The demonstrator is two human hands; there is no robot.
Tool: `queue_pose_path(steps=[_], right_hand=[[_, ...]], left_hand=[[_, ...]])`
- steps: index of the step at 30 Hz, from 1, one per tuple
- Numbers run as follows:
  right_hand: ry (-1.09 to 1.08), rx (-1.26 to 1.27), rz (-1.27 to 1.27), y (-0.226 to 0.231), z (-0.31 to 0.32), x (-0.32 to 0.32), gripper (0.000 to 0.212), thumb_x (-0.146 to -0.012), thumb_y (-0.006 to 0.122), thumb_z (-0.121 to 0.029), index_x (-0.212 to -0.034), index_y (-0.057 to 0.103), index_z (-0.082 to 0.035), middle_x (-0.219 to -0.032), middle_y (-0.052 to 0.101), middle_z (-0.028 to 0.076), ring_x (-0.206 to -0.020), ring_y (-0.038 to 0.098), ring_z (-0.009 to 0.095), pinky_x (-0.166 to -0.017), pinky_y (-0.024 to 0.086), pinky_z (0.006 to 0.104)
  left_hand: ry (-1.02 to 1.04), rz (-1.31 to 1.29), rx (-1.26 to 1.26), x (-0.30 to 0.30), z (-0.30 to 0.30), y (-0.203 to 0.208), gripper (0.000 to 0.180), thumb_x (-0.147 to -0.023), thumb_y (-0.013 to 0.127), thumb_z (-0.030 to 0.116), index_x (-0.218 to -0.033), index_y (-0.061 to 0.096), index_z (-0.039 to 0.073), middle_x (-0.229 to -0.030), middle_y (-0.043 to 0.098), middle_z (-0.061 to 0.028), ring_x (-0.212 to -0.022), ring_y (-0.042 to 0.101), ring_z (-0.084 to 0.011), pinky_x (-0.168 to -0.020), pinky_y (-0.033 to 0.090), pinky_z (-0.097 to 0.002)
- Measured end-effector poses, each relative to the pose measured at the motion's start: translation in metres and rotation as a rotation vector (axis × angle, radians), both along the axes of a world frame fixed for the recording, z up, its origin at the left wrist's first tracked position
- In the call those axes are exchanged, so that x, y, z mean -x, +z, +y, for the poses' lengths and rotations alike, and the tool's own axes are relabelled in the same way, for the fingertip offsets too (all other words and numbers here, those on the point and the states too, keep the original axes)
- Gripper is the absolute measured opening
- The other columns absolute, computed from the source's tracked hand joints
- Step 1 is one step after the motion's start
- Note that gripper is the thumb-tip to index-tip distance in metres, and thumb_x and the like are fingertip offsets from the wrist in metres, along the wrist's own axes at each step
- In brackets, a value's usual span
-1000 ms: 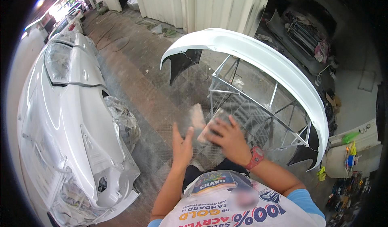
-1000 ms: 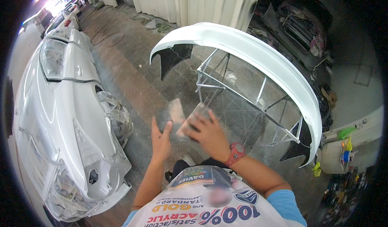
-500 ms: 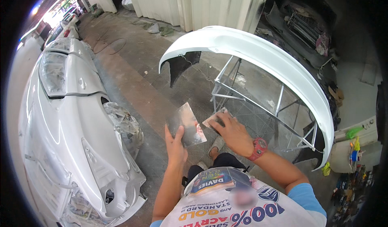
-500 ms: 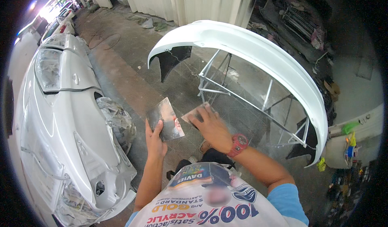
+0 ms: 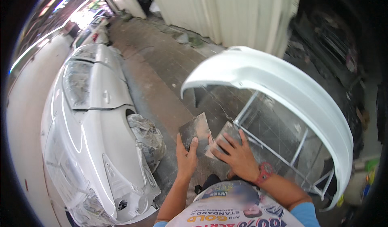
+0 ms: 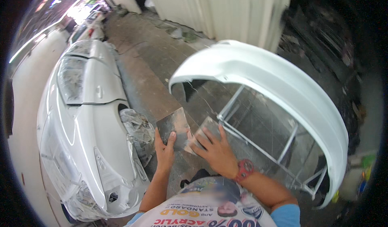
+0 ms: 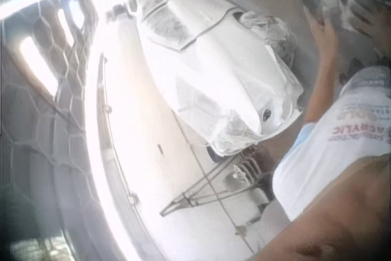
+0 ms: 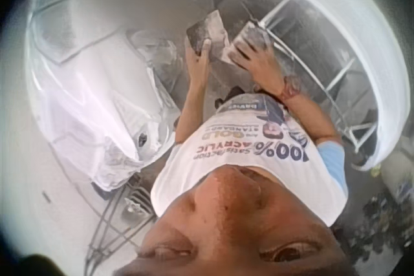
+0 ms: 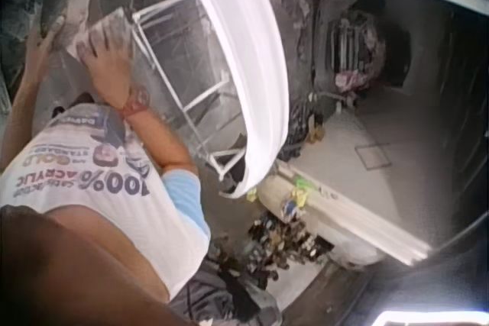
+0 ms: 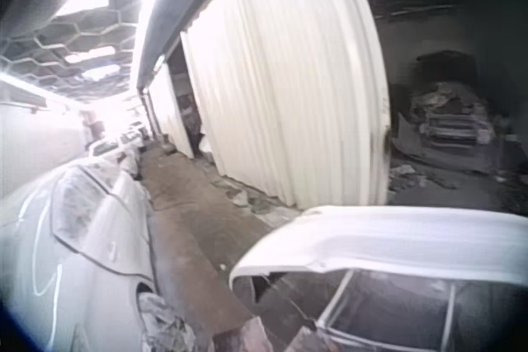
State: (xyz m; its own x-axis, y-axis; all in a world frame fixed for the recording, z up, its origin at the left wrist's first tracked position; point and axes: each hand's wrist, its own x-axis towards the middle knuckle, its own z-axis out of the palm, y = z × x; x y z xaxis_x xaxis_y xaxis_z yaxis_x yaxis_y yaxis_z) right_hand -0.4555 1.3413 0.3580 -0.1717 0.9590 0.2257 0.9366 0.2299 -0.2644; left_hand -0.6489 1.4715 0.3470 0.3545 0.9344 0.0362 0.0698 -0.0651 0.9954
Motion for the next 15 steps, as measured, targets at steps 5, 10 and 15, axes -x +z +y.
queue_pose_path(steps=[5, 10, 15], right_hand=[[0.067, -0.149, 0.206, 0.013, 0.013, -0.015, 0.081, -0.071, 0.088, -0.015, -0.147, 0.061, -0.024, -0.157, 0.051, 0.013, -0.152, 0.044, 0.040, -0.125, 0.024, 0.0746], [-0.140, 0.034, 0.615, 0.008, 0.053, 0.004, 0.058, -0.092, 0.057, 0.005, -0.147, 0.056, -0.014, -0.154, 0.048, 0.023, -0.139, 0.054, 0.051, -0.109, 0.054, 0.0552], [-0.242, -0.087, 0.561, 0.013, 0.094, -0.008, 0.069, -0.088, 0.056, 0.012, -0.154, 0.043, -0.006, -0.152, 0.049, 0.024, -0.125, 0.066, 0.044, -0.099, 0.058, 0.0476]], left_hand=[[0.258, -0.396, 0.263, -0.023, 0.041, 0.008, 0.069, -0.106, 0.069, 0.016, -0.162, 0.032, 0.001, -0.142, 0.058, -0.0190, -0.125, 0.064, -0.0250, -0.098, 0.059, -0.0398], [0.044, -0.517, 0.427, -0.032, 0.051, 0.007, 0.058, -0.105, 0.066, 0.009, -0.157, 0.040, 0.006, -0.136, 0.063, -0.0152, -0.122, 0.067, -0.0271, -0.103, 0.058, -0.0425], [-0.117, -0.531, 0.558, -0.020, 0.084, 0.015, 0.056, -0.104, 0.065, 0.007, -0.156, 0.041, 0.007, -0.138, 0.064, -0.0156, -0.123, 0.069, -0.0278, -0.103, 0.059, -0.0443]])
